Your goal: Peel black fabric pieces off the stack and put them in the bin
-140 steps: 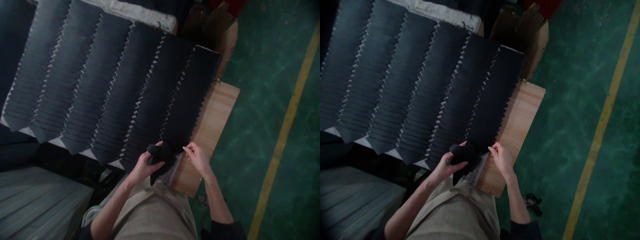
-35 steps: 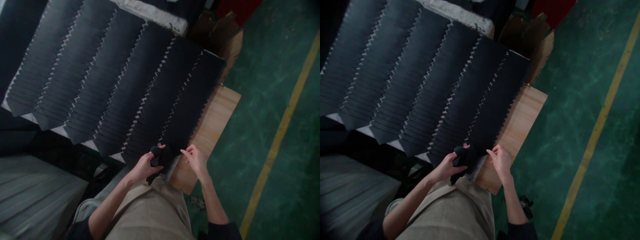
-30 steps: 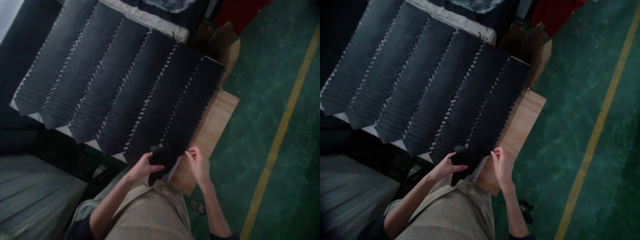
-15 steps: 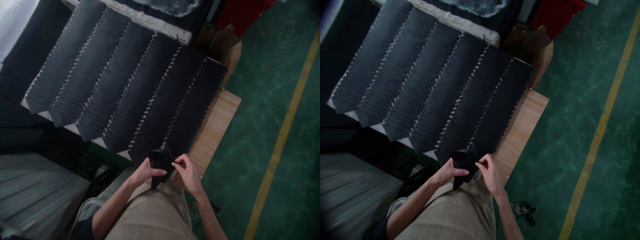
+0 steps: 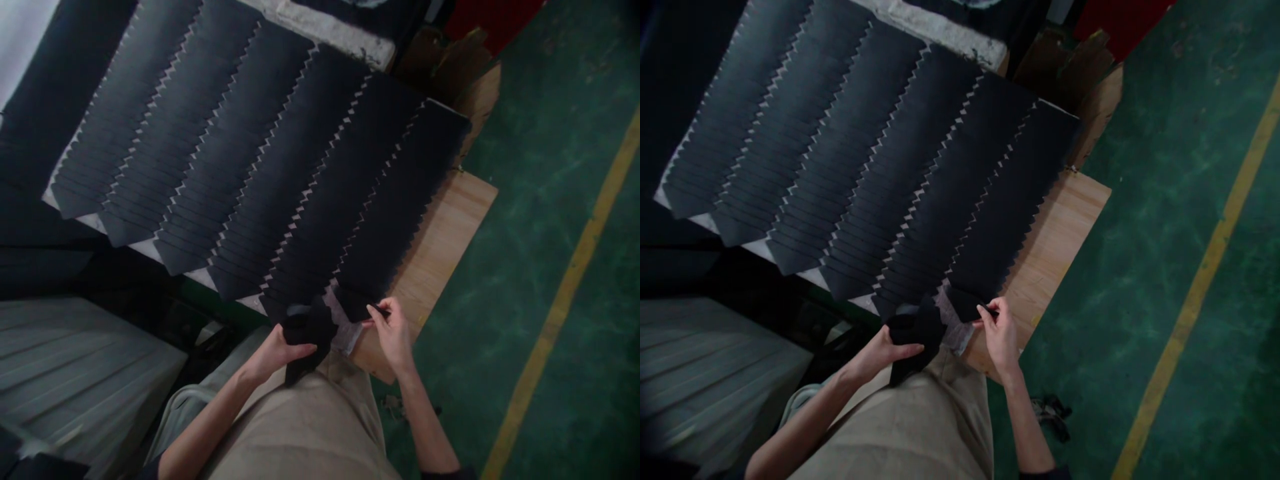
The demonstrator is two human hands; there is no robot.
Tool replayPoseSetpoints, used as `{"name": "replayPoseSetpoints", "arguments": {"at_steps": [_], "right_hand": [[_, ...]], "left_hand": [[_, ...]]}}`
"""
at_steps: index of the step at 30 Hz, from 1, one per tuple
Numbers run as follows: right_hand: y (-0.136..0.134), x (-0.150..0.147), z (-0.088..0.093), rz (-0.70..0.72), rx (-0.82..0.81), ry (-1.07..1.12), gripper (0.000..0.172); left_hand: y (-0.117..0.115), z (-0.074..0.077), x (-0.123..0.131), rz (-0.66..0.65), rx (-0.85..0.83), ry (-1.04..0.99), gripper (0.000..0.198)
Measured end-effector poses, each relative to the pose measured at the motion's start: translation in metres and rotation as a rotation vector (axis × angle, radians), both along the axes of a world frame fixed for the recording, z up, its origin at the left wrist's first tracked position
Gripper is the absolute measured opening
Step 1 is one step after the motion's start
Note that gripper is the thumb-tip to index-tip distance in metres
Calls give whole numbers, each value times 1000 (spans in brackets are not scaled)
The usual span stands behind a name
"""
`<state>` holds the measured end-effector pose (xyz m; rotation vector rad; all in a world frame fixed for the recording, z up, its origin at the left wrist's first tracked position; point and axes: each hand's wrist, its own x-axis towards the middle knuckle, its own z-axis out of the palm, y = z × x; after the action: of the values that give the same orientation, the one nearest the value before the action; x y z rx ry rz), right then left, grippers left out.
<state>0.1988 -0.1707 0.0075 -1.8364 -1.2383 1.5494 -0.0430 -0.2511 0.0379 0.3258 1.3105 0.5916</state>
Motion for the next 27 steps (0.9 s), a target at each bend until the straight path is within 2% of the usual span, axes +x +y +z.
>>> {"name": "replayPoseSetpoints", "arguments": {"at_steps": [3, 9, 13, 17, 23, 27], "right_hand": [[-1, -3, -1, 16, 12, -67, 35], [-1, -4, 4, 79, 43, -192, 36], [1, -2, 5, 105, 8, -143, 37], [2, -2, 5, 58, -38, -53, 41], [5, -3, 3, 4, -99, 38, 47], [6, -2, -2, -18, -121, 43, 49]], "left_hand": [[-2, 1, -1, -51, -7, 41, 45], [-5, -5, 6, -100, 56, 51, 49], [-7, -7, 7, -143, 66, 93, 44], [-11, -12, 8, -196, 51, 121, 45], [-18, -22, 11, -188, 46, 167, 50], [-15, -20, 11, -186, 82, 165, 47]]}}
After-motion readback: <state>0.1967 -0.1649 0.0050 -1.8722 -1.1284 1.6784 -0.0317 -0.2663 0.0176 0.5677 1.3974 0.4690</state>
